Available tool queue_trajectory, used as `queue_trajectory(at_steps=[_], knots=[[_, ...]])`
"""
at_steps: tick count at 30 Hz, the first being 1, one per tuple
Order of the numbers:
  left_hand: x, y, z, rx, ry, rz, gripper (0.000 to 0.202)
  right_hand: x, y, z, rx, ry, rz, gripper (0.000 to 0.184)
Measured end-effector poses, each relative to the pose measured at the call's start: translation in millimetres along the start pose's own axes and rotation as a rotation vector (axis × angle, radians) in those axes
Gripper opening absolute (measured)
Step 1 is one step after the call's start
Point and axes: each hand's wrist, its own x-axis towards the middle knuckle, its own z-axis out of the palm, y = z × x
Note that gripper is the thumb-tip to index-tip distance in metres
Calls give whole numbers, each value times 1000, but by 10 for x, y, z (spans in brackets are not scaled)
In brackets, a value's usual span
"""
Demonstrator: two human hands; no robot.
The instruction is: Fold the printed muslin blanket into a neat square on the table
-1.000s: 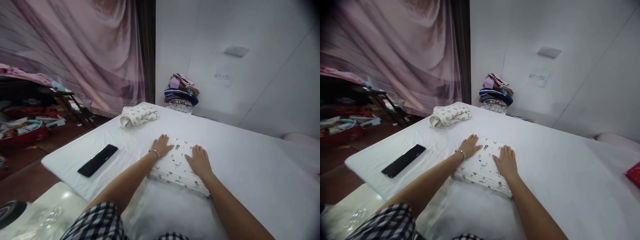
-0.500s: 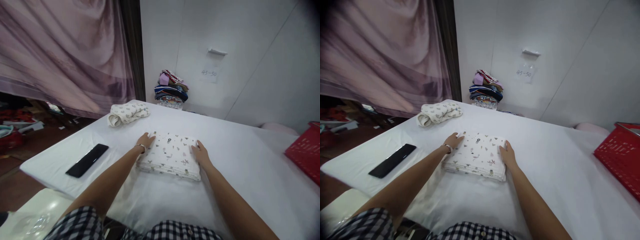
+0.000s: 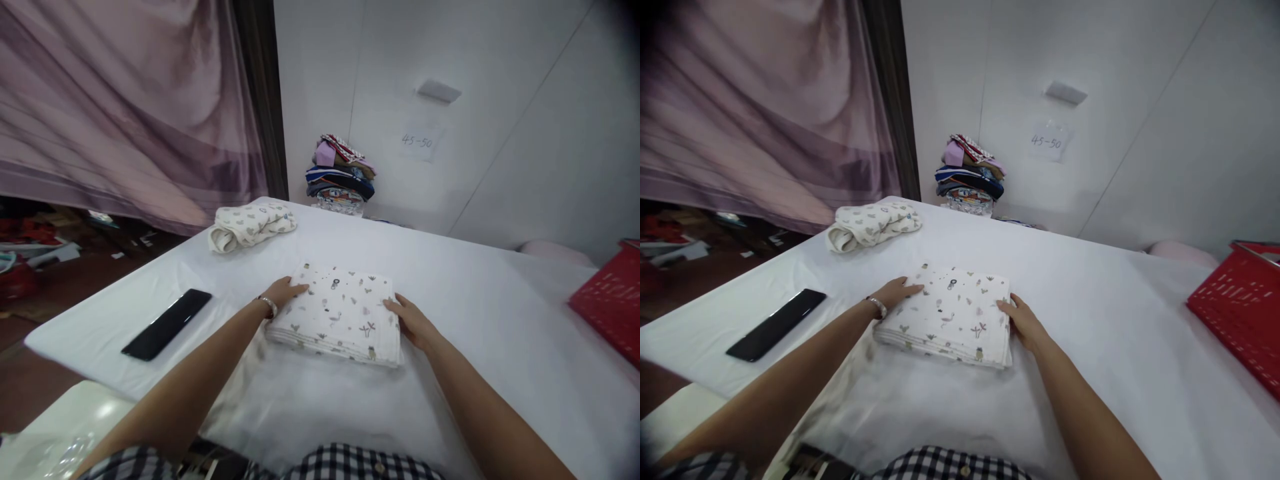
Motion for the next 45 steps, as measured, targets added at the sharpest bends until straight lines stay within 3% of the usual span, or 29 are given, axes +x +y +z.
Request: queue_trajectory(at_steps=[4,8,13,17,21,24,26,29,31,33,36,40,45], knots=[[-29,171,-24,-107,-16,2,66,81,-141,-105,51,75,-104,82],[127,463,60,-224,-39,71,64,295,-385,-380,17,208,-196,85],[383,710,405,-217,-24,-11,62,561,-404,-669,-180,413,-65,87],[379,605,536,-238,-61,-6,59,518,-187,-761,-232,415,-12,88],[200,281,439,-294,-129,26,50,329,29,-814,-292,379,-71,86],[1,44,359,-395,-203,62,46,167,127,-761,-515,447,-218,77],[-135,-51,341,-453,-253,118,46,59,154,-652,-726,478,-404,68],[-299,-77,367,-430,-261,212,48,-68,169,-436,-987,351,-707,58],[-366,-43,404,-342,-181,244,47,-103,189,-323,-1139,212,-800,54],[-401,-1,444,-235,-72,255,42,-101,228,-269,-1266,112,-795,52],[-414,41,491,-144,27,265,36,-68,288,-281,-1364,67,-760,51],[-411,67,513,-94,54,255,30,-55,282,-287,-1380,80,-754,50],[-397,88,524,-9,52,227,23,-29,203,-120,-1370,54,-788,47]])
